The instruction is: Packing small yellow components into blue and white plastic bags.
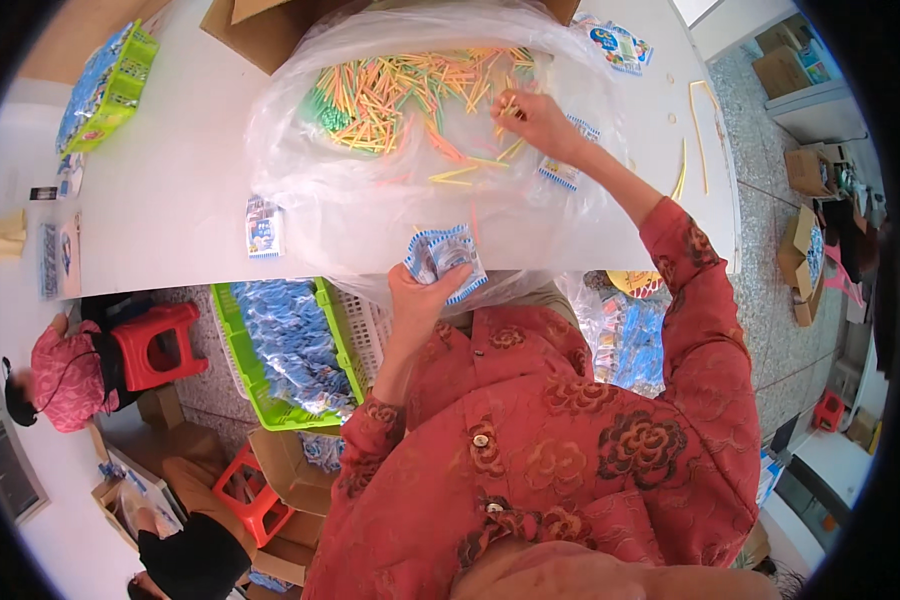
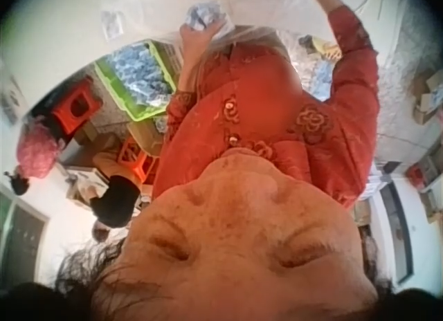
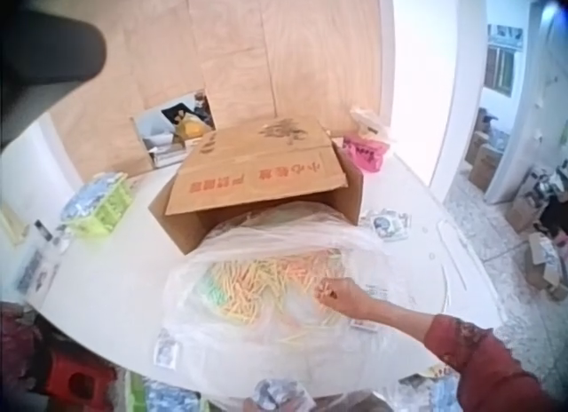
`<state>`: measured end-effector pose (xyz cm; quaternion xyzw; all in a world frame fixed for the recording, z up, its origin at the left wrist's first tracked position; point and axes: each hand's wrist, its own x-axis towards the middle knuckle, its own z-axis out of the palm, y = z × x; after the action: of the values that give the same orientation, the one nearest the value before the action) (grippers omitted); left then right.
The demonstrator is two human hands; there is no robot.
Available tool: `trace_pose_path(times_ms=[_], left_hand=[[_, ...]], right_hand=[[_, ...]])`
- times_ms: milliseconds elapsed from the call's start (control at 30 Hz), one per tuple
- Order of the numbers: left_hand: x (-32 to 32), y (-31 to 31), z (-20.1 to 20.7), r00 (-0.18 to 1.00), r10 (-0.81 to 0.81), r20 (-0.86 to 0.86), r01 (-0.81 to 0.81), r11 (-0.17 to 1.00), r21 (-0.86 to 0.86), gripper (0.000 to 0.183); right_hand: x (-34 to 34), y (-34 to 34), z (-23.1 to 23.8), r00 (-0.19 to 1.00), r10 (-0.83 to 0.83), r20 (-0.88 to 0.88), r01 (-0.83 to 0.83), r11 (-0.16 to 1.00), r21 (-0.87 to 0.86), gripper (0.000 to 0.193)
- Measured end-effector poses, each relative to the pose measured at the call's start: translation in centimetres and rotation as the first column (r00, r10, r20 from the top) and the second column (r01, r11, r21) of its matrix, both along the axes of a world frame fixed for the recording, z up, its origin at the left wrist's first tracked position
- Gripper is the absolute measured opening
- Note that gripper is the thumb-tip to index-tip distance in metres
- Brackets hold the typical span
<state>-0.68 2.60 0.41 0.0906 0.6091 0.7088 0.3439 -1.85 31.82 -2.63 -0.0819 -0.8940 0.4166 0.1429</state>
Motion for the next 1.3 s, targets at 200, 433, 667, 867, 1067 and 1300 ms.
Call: trace_pose_path(times_ms=[200,433,667,867,1067,1300], left_hand=[[-0.2,0.3,0.2,0.998,0.003,-0.058,-0.004,1.000,-0.004,0.020],[-1.2,1.4,0.9,0.995,0.007,-0.096,-0.008,1.000,-0.006,0.018],[-1.2,2.8,0.6,0.992,0.015,-0.125,-0.012,1.000,0.026,0.018],[-1.0,3.0,0.3,0.986,-0.022,-0.164,0.022,1.000,-0.003,0.018],[-1.0,3.1,0.3,0.977,0.005,-0.215,-0.015,0.999,-0.047,0.019],[-1.0,3.4,-0.6,0.966,0.092,-0.243,-0.094,0.996,0.003,0.020]], right_hand=[[0.6,-2.2,-2.8,0.984,0.114,-0.133,-0.096,0.986,0.134,0.015],[2.0,-3.4,4.8,0.993,0.117,0.031,-0.090,0.888,-0.451,0.011],[5.2,-7.1,10.8,0.966,0.169,-0.194,-0.250,0.798,-0.549,0.008],[5.6,-7.9,9.6,0.915,0.224,-0.337,-0.264,0.961,-0.077,0.014],[5.7,-8.0,9.7,0.915,0.240,-0.323,-0.277,0.958,-0.073,0.016],[5.9,-8.5,9.4,0.878,0.282,-0.388,-0.279,0.958,0.065,0.021]])
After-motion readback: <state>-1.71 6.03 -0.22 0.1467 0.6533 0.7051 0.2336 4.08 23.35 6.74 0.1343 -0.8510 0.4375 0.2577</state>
